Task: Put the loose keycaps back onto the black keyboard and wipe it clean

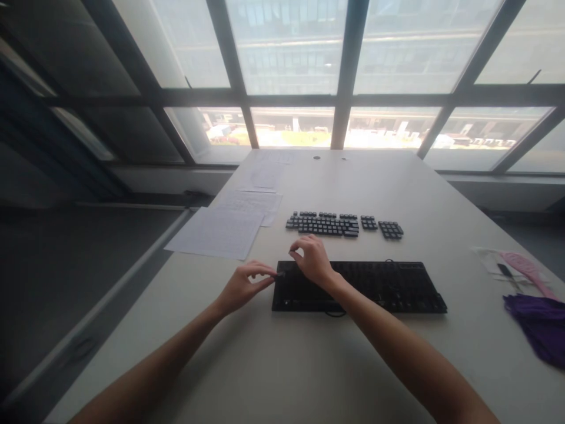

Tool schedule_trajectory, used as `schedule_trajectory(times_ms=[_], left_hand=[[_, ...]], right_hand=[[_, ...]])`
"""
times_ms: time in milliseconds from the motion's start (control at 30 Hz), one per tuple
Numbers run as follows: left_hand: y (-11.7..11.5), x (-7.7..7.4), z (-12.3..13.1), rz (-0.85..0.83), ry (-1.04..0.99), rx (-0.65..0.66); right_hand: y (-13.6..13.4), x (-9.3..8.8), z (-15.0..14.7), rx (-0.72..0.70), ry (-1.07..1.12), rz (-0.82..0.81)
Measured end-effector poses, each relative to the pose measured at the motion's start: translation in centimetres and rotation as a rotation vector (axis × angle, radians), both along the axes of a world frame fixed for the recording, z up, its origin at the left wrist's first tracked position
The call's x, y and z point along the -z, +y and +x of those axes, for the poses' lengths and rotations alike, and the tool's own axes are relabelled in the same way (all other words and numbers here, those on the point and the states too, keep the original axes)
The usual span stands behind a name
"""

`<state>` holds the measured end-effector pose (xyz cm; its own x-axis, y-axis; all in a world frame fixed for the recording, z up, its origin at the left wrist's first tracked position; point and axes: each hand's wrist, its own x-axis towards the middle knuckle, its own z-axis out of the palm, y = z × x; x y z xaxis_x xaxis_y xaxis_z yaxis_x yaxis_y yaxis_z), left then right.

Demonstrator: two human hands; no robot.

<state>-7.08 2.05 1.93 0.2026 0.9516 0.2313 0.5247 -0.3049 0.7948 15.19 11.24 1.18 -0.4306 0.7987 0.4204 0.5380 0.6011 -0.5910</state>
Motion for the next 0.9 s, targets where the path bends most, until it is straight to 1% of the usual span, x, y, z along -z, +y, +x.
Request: schedule_trajectory(times_ms=[100, 200, 300, 500, 667, 800, 900], left_hand=[[-1.6, 0.2, 0.9, -0.011, -0.029, 0.07], [-1.8, 0.8, 1.5, -0.008, -0.018, 0.114], [-1.6, 1.4, 1.6, 0.001, 0.011, 0.126], [-1.7, 1.6, 1.3, 0.091, 0.056, 0.134], [-1.9, 1.6, 1.3, 0.19, 0.108, 0.16], [-2.3, 1.4, 1.4, 0.297, 0.24, 0.183], [-2.6, 1.0, 1.5, 0.33, 0.339, 0.203]], right_hand=[[-3.3, -0.3, 1.6, -0.021, 0.099, -0.101], [-5.8, -0.3, 2.8, -0.02, 0.137, -0.18], [-7.2, 0.1, 3.5, -0.021, 0.159, -0.224], [-7.9, 1.1, 3.7, -0.027, 0.188, -0.243], [-8.0, 1.4, 3.7, -0.035, 0.186, -0.221], [-8.2, 1.6, 3.7, -0.032, 0.163, -0.184], [-8.5, 1.9, 3.7, -0.04, 0.125, -0.129]])
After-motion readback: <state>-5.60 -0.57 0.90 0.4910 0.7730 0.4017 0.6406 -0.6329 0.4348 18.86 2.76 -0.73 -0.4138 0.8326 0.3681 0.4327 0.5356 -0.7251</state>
